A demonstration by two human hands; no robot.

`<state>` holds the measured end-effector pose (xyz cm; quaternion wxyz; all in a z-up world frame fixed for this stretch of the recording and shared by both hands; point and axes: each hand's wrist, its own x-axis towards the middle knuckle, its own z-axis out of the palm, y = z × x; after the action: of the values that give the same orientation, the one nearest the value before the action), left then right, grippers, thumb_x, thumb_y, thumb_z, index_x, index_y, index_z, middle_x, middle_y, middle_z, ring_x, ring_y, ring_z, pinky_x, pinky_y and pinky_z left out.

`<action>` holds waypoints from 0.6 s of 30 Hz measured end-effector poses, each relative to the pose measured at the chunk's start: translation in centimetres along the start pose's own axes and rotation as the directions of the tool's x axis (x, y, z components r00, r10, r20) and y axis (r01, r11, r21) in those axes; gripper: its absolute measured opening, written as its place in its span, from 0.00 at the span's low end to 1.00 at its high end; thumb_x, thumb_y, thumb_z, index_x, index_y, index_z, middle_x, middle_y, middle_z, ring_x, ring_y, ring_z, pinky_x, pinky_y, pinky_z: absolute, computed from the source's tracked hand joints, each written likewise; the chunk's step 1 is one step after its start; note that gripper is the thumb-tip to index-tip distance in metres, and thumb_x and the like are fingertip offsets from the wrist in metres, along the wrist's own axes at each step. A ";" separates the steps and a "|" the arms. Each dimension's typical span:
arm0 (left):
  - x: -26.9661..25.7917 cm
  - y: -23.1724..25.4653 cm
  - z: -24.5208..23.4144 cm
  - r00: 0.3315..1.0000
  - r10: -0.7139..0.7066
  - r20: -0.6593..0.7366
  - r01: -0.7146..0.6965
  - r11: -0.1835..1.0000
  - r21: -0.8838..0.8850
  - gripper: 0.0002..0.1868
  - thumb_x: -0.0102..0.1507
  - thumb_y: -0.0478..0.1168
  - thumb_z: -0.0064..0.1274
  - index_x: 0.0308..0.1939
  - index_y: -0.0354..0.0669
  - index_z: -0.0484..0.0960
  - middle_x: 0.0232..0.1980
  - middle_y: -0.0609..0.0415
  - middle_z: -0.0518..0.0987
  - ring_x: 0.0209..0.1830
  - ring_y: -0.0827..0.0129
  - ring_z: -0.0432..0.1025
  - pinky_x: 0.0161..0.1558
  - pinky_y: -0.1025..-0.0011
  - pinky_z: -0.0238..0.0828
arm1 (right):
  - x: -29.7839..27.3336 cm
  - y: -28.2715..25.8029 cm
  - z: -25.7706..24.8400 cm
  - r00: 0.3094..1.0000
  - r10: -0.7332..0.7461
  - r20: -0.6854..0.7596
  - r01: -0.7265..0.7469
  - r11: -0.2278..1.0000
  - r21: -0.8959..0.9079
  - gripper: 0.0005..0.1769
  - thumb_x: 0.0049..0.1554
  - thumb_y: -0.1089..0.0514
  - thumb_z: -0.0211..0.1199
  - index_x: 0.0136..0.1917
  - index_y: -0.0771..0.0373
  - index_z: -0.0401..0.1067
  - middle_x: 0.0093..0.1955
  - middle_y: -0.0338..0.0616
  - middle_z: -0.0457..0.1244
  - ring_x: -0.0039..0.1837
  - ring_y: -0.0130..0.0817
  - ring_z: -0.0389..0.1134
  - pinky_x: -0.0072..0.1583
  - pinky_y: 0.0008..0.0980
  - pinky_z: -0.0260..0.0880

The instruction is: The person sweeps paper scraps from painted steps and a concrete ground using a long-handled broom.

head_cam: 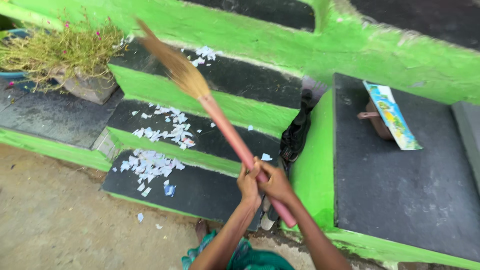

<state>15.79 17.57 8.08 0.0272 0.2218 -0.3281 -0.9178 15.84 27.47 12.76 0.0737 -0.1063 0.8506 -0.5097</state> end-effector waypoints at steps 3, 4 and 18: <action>1.4 1.1 1.4 0.996 -0.025 0.090 0.024 1.000 0.016 0.25 0.61 0.34 0.58 0.63 0.41 0.75 0.50 0.55 0.79 0.48 0.69 0.75 0.51 0.71 0.74 | 2.1 0.0 -0.7 0.997 -0.058 -0.041 0.065 0.978 0.198 0.48 0.46 0.69 0.68 0.78 0.59 0.57 0.67 0.47 0.65 0.63 0.36 0.69 0.61 0.34 0.72; 1.9 1.9 2.4 0.990 -0.036 0.133 0.034 0.999 0.018 0.26 0.60 0.34 0.57 0.63 0.43 0.75 0.49 0.54 0.79 0.47 0.68 0.76 0.50 0.71 0.75 | 2.6 -0.5 -1.2 0.995 -0.090 -0.046 0.100 0.946 0.309 0.52 0.44 0.70 0.67 0.80 0.58 0.53 0.66 0.47 0.63 0.62 0.35 0.68 0.60 0.33 0.73; 16.1 3.7 16.0 0.665 -0.484 0.569 0.378 0.875 0.303 0.28 0.66 0.48 0.53 0.70 0.52 0.71 0.48 0.57 0.79 0.40 0.73 0.75 0.39 0.71 0.75 | 14.4 -4.5 -7.1 0.783 0.243 -0.573 -0.065 0.947 0.313 0.58 0.37 0.75 0.61 0.80 0.60 0.48 0.60 0.51 0.62 0.44 0.37 0.71 0.37 0.34 0.74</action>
<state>-5.83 20.93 15.09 -0.3201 -0.0247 -0.3280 -0.8884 0.69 27.73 19.79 -0.1457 0.1438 0.7553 -0.6226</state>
